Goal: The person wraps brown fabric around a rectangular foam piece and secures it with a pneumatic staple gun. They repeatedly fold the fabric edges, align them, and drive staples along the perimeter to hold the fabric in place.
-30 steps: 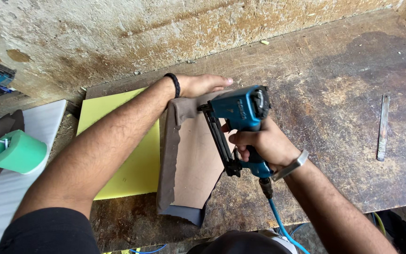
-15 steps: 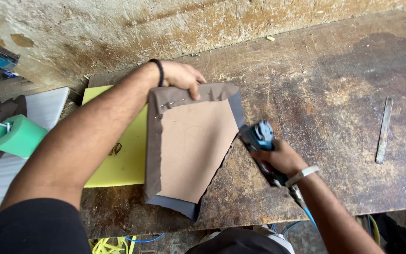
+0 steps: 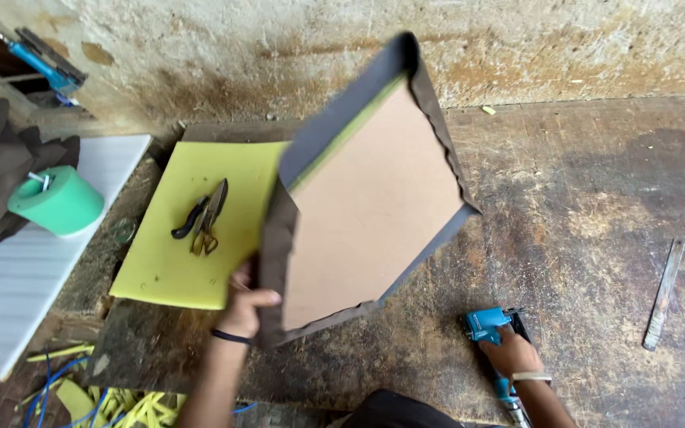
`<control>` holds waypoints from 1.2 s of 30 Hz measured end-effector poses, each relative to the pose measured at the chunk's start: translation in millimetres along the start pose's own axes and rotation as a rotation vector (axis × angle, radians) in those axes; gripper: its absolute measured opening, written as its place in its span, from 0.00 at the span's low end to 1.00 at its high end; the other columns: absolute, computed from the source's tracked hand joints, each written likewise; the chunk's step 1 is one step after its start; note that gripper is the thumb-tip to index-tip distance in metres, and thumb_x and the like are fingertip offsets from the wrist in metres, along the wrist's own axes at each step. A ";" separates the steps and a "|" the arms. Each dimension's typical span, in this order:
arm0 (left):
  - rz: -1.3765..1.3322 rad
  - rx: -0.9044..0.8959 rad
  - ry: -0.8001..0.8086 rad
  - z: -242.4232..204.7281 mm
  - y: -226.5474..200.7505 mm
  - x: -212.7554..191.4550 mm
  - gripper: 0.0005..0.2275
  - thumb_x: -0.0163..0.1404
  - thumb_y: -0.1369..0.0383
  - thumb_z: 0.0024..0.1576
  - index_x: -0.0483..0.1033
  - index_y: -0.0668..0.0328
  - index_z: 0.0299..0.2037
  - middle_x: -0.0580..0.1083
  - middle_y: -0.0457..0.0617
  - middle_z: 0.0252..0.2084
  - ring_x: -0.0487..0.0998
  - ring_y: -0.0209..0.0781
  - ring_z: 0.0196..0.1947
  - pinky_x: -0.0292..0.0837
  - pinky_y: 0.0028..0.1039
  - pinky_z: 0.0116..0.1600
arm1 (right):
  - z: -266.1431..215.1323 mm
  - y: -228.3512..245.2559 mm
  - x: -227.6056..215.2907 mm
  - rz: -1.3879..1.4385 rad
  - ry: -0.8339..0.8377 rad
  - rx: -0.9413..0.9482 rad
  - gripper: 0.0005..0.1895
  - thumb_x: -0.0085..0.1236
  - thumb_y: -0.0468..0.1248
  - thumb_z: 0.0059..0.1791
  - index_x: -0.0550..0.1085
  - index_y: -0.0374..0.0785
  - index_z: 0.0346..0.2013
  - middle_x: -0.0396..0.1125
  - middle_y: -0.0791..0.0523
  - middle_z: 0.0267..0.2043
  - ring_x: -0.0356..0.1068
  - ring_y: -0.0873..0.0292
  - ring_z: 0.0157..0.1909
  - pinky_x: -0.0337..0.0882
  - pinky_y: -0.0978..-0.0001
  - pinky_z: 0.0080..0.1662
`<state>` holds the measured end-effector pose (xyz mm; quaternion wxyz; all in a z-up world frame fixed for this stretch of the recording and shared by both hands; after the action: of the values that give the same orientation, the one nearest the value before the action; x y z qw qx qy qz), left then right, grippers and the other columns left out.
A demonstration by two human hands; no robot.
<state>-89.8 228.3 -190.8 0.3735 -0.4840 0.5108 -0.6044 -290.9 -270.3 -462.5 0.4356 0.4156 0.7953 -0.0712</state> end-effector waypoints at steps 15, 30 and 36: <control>0.638 0.213 0.329 -6.3 47.4 107.5 0.30 0.56 0.61 0.60 0.58 0.57 0.71 0.72 0.60 0.62 0.78 0.53 0.59 0.78 0.46 0.59 | -189.1 270.1 -154.3 0.994 0.103 -0.858 0.28 0.60 0.47 0.50 0.67 0.35 0.59 0.68 0.47 0.58 0.66 0.50 0.64 0.65 0.54 0.64; 0.725 0.324 0.202 35.3 10.6 112.6 0.24 0.53 0.78 0.58 0.68 0.56 0.67 0.81 0.55 0.48 0.86 0.46 0.44 0.85 0.30 0.48 | -164.8 343.0 -125.1 0.964 0.233 -0.549 0.31 0.47 0.58 0.54 0.75 0.34 0.24 0.65 0.53 0.17 0.64 0.61 0.17 0.66 0.71 0.22; 0.807 0.711 0.088 42.9 -12.0 98.8 0.24 0.53 0.83 0.58 0.72 0.51 0.65 0.76 0.56 0.63 0.82 0.48 0.59 0.82 0.28 0.61 | -146.0 384.4 -92.2 1.372 0.260 -0.914 0.14 0.49 0.42 0.58 0.72 0.34 0.38 0.66 0.56 0.23 0.63 0.62 0.18 0.64 0.71 0.21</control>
<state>-72.7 126.2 -158.5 0.6951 -0.0670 0.4352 -0.5683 -80.1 -8.4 -208.4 0.4128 0.5949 0.3602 0.5881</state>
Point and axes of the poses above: each hand's wrist, its own z-axis towards the middle knuckle, its own x-axis out of the palm, y = z × x, the point moved 6 cm from there along z, towards the middle knuckle
